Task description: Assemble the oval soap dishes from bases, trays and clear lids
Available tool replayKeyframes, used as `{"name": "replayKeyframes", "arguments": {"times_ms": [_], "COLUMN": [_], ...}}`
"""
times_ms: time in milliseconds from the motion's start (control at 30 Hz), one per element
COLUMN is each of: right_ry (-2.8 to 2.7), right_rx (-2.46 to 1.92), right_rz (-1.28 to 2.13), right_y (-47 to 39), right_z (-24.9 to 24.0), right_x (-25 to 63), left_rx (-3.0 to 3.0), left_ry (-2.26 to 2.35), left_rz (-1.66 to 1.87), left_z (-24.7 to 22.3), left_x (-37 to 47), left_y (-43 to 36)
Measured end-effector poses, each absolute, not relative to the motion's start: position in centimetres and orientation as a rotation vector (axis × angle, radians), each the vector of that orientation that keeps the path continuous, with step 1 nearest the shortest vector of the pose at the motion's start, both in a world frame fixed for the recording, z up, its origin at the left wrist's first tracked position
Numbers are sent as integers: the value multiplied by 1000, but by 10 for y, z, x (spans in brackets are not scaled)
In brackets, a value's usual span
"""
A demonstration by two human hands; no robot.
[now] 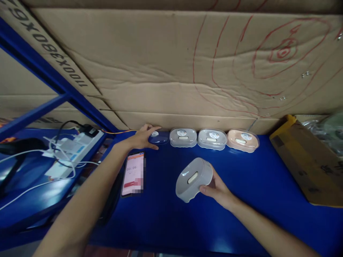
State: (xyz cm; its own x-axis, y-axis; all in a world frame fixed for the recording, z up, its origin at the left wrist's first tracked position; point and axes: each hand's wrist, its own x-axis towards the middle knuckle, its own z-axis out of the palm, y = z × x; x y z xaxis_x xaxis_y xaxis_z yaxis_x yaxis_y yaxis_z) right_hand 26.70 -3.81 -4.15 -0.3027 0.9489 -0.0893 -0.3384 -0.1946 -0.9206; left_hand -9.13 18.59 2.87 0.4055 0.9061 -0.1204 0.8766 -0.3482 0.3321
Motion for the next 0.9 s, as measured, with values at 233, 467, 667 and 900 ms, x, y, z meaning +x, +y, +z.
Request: {"name": "replayKeyframes", "arguments": {"times_ms": [233,467,667,900], "right_ry": [-1122,-1142,-1049,-949], "right_rx": [-842,-849,-851,-1041], "right_rz": [1714,1728,1678,1369], "right_y": [-38,-38,-41,-56], "right_z": [-35,-29,-30,-11], "right_x": [268,268,262,250], "left_rx": [2256,2276,1980,1845], "left_ry": [1441,1409,907,1030], "left_rz": [118,356,360,821], "left_z": [15,51,59,17], "left_x": [-94,-67,9,52], "left_y": [182,131,19,-7]}}
